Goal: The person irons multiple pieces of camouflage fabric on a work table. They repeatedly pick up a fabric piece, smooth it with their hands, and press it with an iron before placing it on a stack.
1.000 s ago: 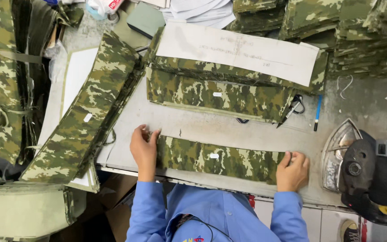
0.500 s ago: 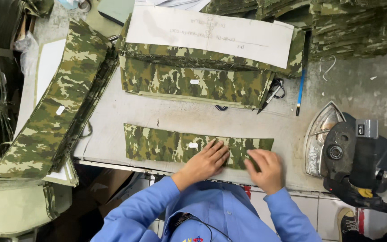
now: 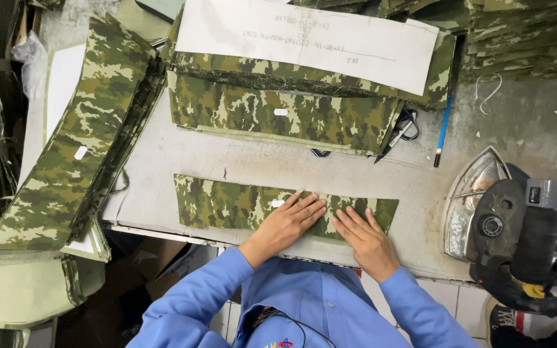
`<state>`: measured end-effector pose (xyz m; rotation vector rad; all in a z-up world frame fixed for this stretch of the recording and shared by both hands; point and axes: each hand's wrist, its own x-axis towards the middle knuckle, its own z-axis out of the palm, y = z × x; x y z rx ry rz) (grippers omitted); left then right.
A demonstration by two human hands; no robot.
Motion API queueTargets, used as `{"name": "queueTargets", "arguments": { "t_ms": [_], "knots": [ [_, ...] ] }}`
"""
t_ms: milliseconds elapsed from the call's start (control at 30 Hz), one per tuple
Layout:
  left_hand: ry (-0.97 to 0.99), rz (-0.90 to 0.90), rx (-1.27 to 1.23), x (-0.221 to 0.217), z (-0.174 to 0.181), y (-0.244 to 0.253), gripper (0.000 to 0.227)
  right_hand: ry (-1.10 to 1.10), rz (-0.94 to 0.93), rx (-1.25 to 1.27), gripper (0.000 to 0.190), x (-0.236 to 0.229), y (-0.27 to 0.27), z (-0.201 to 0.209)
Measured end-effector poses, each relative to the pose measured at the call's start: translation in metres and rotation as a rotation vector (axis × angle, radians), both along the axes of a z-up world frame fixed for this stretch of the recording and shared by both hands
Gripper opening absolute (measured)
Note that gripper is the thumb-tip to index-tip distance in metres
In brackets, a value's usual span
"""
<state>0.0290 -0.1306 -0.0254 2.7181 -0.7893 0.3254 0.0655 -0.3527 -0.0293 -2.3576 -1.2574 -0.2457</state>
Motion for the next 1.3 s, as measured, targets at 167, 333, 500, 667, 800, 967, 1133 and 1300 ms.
{"name": "queueTargets", "arguments": {
  "t_ms": [167, 333, 500, 667, 800, 967, 1133, 1300],
  "knots": [
    [0.019, 0.028, 0.006, 0.001, 0.005, -0.002, 0.039, 0.228, 0.013, -0.21, 0.055, -0.002, 0.002, 0.019],
    [0.024, 0.016, -0.001, 0.002, 0.004, -0.002, 0.036, 0.43, 0.074, -0.135, 0.057, 0.007, 0.035, 0.008],
    [0.056, 0.008, 0.029, 0.002, 0.009, -0.001, 0.041, 0.477, -0.178, -0.239, 0.064, 0.044, 0.005, 0.035],
    [0.174, -0.099, 0.152, 0.003, 0.002, 0.006, 0.048, -0.28, -0.507, -0.156, 0.04, 0.053, -0.078, 0.093],
    [0.162, -0.137, 0.088, 0.005, 0.004, 0.007, 0.045, -0.024, -1.015, -0.436, 0.063, 0.072, -0.126, 0.13],
    [0.206, -0.14, 0.06, 0.005, 0.001, 0.008, 0.046, 0.305, -0.975, -0.272, 0.052, 0.055, -0.091, 0.147],
    [0.191, -0.149, 0.061, 0.006, -0.003, 0.008, 0.046, 0.551, -0.968, -0.393, 0.055, 0.008, -0.049, 0.149],
    [0.18, -0.134, 0.035, 0.007, -0.005, 0.009, 0.045, 0.735, -0.941, -0.502, 0.056, -0.002, -0.016, 0.145]
  ]
}}
